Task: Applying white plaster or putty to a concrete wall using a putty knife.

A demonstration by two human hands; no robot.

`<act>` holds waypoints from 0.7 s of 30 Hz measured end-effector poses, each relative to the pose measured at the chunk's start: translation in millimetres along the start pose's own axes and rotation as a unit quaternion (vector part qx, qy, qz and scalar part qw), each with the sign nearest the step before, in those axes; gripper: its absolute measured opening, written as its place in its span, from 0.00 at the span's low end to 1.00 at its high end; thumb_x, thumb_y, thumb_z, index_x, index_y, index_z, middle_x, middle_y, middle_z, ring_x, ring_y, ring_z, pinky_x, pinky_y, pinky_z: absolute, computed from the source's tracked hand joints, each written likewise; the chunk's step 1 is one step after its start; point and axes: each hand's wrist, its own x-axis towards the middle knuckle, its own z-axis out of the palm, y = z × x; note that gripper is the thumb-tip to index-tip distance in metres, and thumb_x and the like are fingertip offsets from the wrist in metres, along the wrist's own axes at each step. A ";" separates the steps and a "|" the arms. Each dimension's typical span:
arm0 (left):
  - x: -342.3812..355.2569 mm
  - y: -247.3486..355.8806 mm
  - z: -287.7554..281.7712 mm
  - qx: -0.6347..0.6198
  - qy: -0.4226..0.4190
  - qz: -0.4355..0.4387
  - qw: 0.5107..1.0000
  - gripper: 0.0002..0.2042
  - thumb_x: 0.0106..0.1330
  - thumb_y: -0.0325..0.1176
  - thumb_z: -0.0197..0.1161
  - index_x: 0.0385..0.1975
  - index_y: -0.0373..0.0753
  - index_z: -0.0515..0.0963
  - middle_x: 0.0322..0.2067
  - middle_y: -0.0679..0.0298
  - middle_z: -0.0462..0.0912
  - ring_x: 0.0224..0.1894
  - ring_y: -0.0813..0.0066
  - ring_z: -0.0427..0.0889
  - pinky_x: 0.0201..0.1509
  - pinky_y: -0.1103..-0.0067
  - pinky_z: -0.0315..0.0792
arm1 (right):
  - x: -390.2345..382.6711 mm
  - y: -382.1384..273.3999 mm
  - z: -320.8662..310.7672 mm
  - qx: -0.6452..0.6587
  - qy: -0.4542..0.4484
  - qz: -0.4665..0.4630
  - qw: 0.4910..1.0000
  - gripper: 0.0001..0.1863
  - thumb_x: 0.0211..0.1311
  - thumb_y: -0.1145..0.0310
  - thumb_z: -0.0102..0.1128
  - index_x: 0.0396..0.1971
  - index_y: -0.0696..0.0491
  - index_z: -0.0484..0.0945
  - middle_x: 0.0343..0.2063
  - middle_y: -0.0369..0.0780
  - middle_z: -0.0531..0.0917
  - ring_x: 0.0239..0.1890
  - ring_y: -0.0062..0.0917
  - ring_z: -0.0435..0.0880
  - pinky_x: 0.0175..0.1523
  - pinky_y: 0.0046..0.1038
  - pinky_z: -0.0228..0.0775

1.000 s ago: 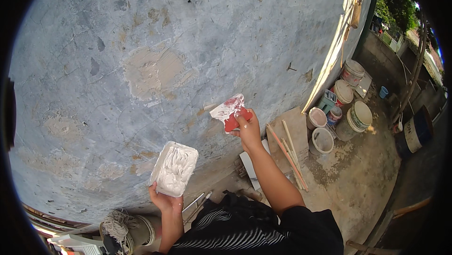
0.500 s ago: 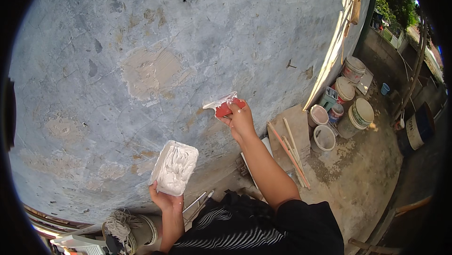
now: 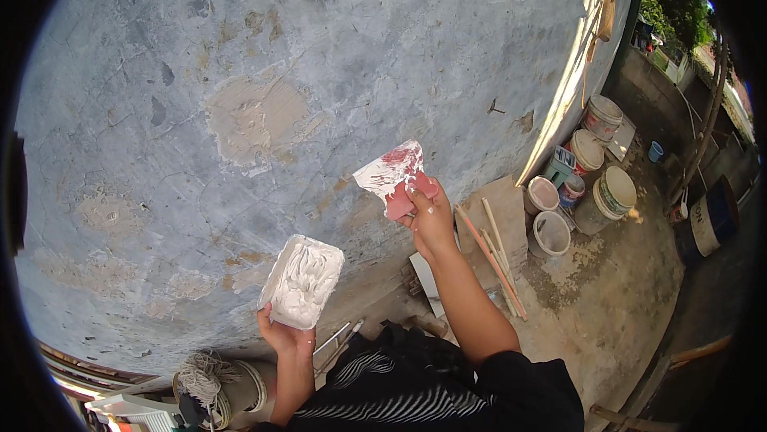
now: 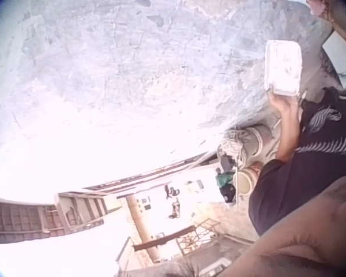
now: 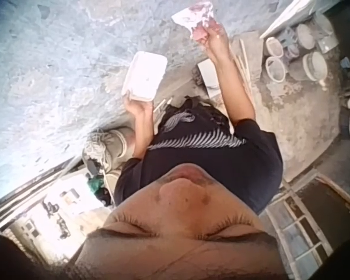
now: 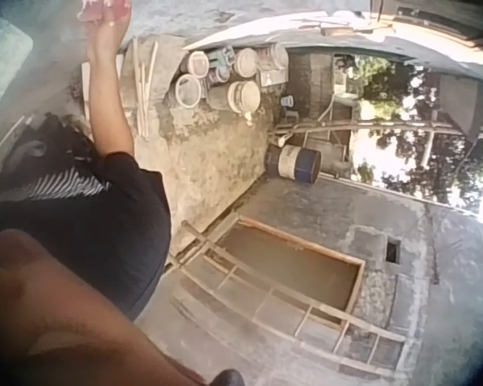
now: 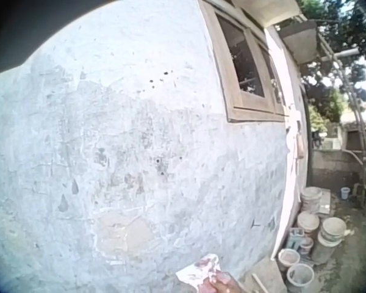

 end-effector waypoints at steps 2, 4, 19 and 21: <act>-0.7 -0.3 -1.2 0.002 -0.001 0.001 1.000 0.35 0.58 0.44 0.55 0.66 0.33 0.60 0.65 0.52 0.67 0.66 0.51 0.67 0.70 0.57 0.61 | 2.1 8.7 -5.2 -0.026 0.019 0.005 0.999 0.11 0.69 0.72 0.51 0.49 0.51 0.70 0.43 0.39 0.81 0.43 0.27 0.84 0.39 0.31 0.81; -1.8 -0.5 -0.3 0.005 -0.002 -0.001 1.000 0.35 0.58 0.44 0.55 0.66 0.33 0.60 0.65 0.52 0.67 0.66 0.51 0.67 0.71 0.57 0.61 | 6.1 20.1 -9.6 -0.051 0.038 0.008 0.998 0.10 0.69 0.72 0.52 0.48 0.51 0.70 0.42 0.39 0.81 0.41 0.25 0.84 0.36 0.29 0.80; -5.4 2.9 -0.8 -0.007 -0.009 0.005 1.000 0.36 0.58 0.43 0.55 0.66 0.33 0.60 0.65 0.51 0.66 0.67 0.50 0.66 0.70 0.56 0.61 | 17.0 37.5 41.7 -0.065 0.026 -0.052 0.996 0.10 0.68 0.74 0.53 0.47 0.57 0.74 0.39 0.39 0.82 0.39 0.23 0.83 0.40 0.29 0.80; -3.8 2.5 -3.8 -0.009 -0.006 0.003 1.000 0.36 0.58 0.43 0.55 0.66 0.33 0.60 0.65 0.51 0.66 0.67 0.50 0.66 0.70 0.56 0.61 | 11.5 29.0 38.7 -0.016 0.015 -0.037 0.999 0.09 0.69 0.73 0.52 0.46 0.58 0.73 0.39 0.40 0.81 0.39 0.25 0.84 0.39 0.29 0.81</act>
